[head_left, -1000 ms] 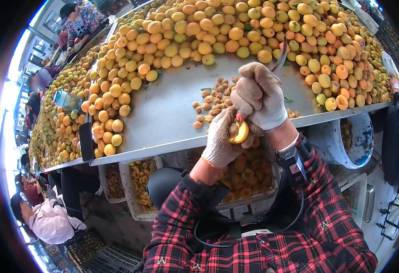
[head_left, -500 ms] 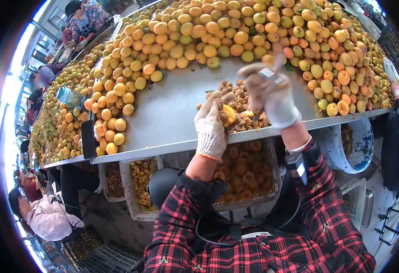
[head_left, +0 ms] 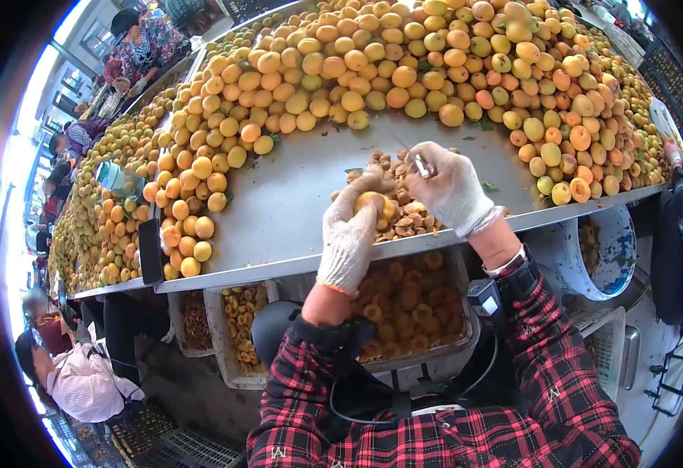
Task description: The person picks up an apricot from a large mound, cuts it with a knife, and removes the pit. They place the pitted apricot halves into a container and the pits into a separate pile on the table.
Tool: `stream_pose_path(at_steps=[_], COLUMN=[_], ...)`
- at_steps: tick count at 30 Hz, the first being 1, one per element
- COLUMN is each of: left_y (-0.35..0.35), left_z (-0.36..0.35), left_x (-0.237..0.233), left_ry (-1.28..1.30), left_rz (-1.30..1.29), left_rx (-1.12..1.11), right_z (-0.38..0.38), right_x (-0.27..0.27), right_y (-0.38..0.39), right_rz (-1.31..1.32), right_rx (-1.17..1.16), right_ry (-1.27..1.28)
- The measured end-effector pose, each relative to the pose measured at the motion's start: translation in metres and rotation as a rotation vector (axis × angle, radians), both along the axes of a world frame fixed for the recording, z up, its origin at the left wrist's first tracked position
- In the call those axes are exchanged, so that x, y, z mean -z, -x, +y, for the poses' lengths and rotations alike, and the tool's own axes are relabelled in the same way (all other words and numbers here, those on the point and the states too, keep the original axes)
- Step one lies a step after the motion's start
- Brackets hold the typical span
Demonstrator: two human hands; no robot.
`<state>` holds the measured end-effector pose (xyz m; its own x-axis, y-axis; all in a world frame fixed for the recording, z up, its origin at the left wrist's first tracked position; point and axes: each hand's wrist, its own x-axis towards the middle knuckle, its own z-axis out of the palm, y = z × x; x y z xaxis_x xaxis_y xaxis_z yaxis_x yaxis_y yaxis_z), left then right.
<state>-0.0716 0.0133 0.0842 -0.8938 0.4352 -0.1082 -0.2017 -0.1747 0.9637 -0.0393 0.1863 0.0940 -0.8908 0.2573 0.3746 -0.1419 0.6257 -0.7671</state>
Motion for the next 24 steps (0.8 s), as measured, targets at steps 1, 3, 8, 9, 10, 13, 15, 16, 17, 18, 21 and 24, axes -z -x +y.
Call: stream_pose_path(at_steps=[1,3,8,9,10,13,15,16,17,18,21,24], left_y=[0.002,-0.004,-0.013,-0.006,0.002,0.013,0.018,0.019,0.020,0.021,-0.007,-0.027], left_z=[-0.005,-0.013,-0.007,-0.009,-0.012,-0.007,-0.002,-0.004,-0.007,-0.008,0.013,0.023], left_x=[-0.005,-0.030,-0.042,-0.032,-0.019,0.009,0.032,0.038,0.042,0.048,0.013,-0.011], left_ry=[0.126,0.293,0.407,0.360,0.344,0.299,0.289,0.271,0.271,0.322,0.412,0.466], left_rz=[0.144,0.277,0.252,0.174,0.179,0.296,0.315,0.262,0.265,0.291,0.236,0.253], left_rx=[0.114,0.311,0.255,0.225,0.189,0.106,0.102,0.098,0.120,0.125,0.181,0.205], right_z=[0.008,0.016,0.026,0.027,0.025,0.028,0.033,0.032,0.033,0.036,0.044,0.048], right_x=[-0.001,-0.005,0.005,0.013,-0.011,-0.010,-0.012,-0.017,-0.015,-0.009,-0.015,-0.015], right_y=[0.001,-0.002,-0.006,-0.007,-0.018,-0.018,-0.022,-0.025,-0.026,-0.026,-0.031,-0.030], right_rz=[-0.061,-0.191,-0.357,-0.275,-0.360,-0.385,-0.387,-0.396,-0.387,-0.371,-0.446,-0.448], right_rx=[0.036,0.120,0.052,0.068,0.064,0.083,0.061,0.044,0.055,0.052,0.044,0.031], right_ry=[-0.030,-0.069,-0.139,-0.131,-0.102,-0.058,-0.036,-0.030,-0.055,-0.064,-0.146,-0.220])
